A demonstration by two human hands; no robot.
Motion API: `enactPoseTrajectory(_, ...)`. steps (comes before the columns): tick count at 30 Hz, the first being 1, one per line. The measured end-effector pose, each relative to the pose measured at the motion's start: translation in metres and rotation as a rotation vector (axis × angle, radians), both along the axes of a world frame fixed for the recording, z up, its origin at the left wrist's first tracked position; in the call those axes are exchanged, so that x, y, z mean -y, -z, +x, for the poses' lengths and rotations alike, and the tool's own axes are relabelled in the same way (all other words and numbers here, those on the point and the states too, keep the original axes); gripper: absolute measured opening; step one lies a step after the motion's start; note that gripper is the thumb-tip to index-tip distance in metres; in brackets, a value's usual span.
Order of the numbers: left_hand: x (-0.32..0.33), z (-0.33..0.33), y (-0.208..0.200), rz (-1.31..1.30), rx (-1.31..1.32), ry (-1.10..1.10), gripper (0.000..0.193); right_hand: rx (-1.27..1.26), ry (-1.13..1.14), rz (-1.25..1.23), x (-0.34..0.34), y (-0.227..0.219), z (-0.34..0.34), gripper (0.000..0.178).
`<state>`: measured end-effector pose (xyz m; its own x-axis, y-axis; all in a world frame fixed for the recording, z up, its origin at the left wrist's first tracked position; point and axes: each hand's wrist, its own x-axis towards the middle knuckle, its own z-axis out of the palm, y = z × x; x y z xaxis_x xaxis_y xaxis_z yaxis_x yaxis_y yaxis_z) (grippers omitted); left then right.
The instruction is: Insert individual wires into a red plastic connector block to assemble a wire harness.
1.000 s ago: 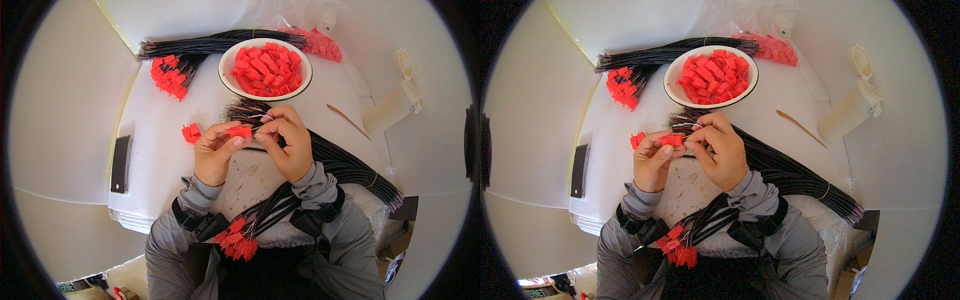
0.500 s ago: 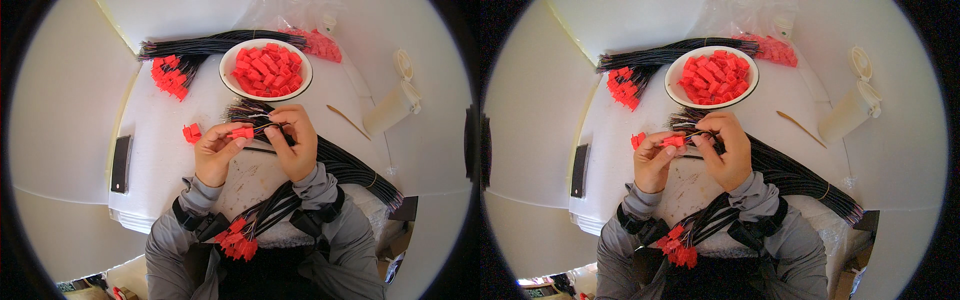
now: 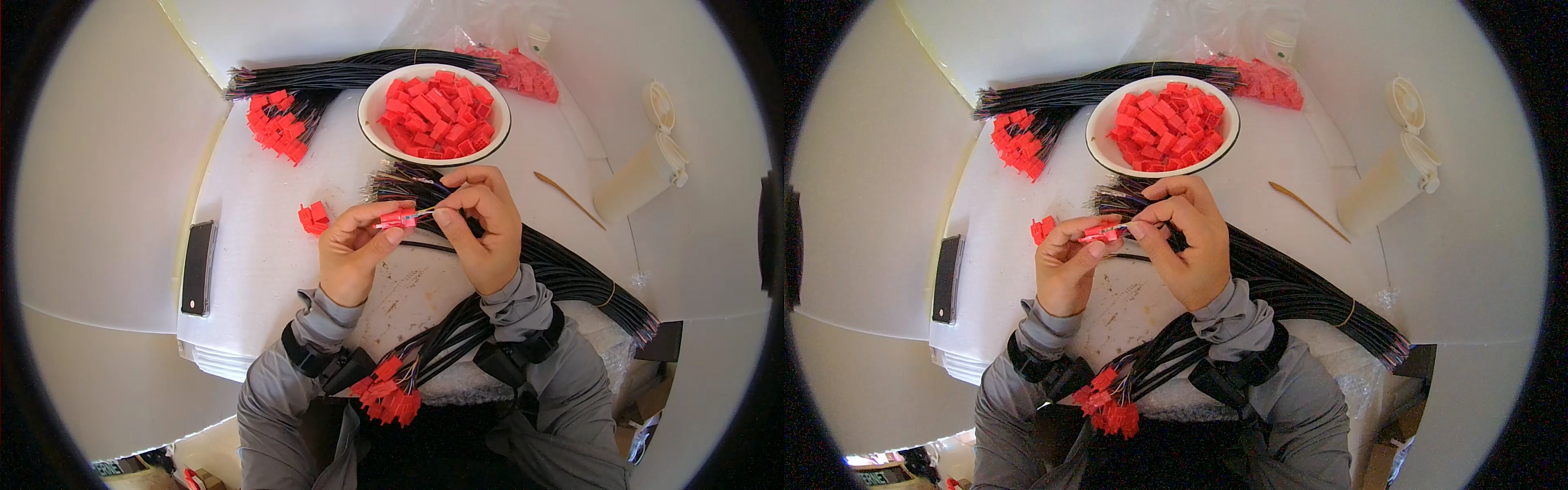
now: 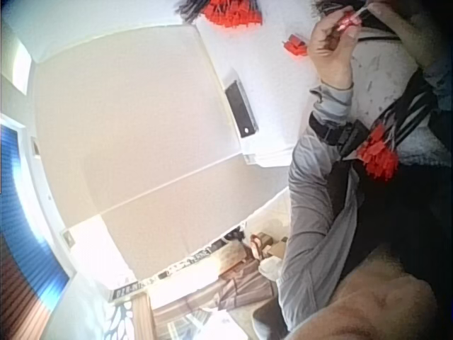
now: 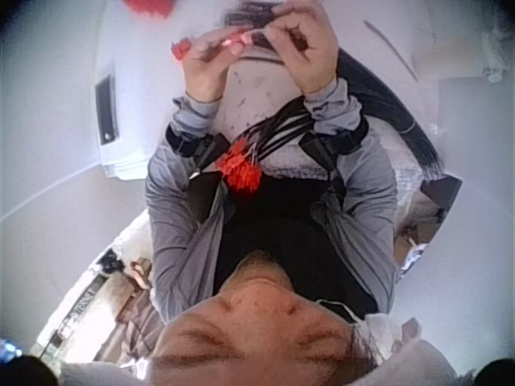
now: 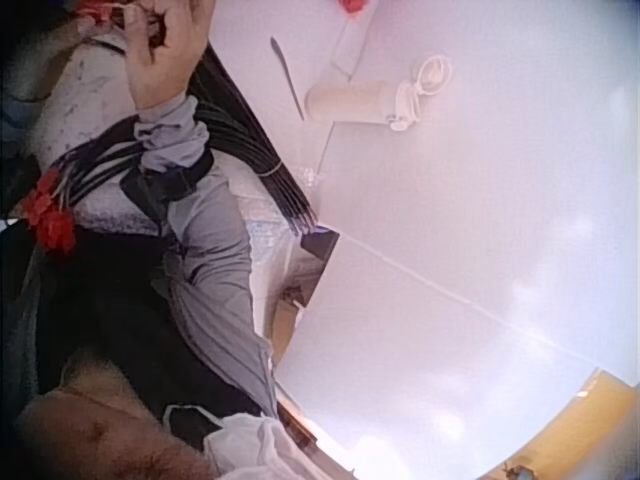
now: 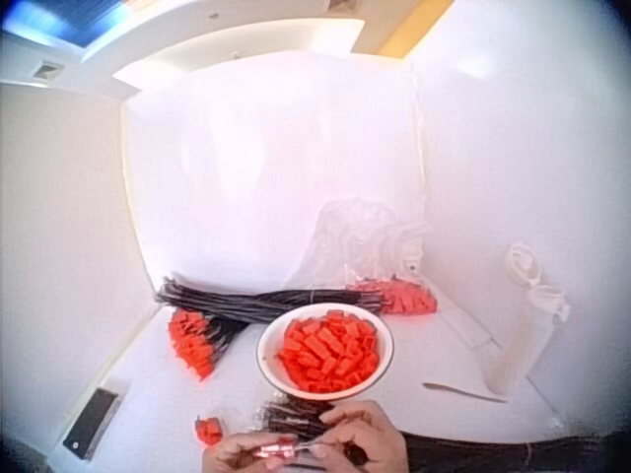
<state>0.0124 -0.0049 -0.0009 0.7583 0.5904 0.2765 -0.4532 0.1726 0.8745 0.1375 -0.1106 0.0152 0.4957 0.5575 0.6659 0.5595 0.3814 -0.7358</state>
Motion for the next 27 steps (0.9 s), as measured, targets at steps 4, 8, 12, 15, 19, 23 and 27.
enactPoseTrajectory(4,0.0013,0.0030,-0.0003,-0.066,0.042,-0.003,0.026,-0.098,-0.024,0.008,0.0002,0.0015,-0.0004,0.008)
enactPoseTrajectory(8,0.0001,0.0015,0.0029,-0.107,0.046,-0.008,0.027,-0.091,-0.007,0.021,-0.0020,0.0048,0.0005,0.009)
enactPoseTrajectory(12,0.0001,0.0027,0.0028,-0.105,0.061,-0.002,0.027,-0.101,-0.002,0.031,-0.0024,0.0055,0.0009,0.009)
enactPoseTrajectory(15,-0.0007,0.0022,0.0045,-0.070,0.054,-0.011,0.027,-0.105,-0.021,0.007,-0.0024,0.0052,0.0001,0.008)
enactPoseTrajectory(19,-0.0009,0.0019,0.0047,-0.045,0.026,-0.013,0.026,-0.122,-0.019,-0.027,0.0001,0.0018,-0.0013,0.008)
enactPoseTrajectory(23,-0.0011,0.0020,0.0043,-0.063,0.026,-0.006,0.026,-0.111,-0.018,-0.007,0.0003,0.0021,-0.0005,0.007)
enactPoseTrajectory(27,0.0004,0.0027,0.0024,-0.104,0.049,0.000,0.026,-0.096,-0.011,0.000,0.0004,0.0026,0.0000,0.007)
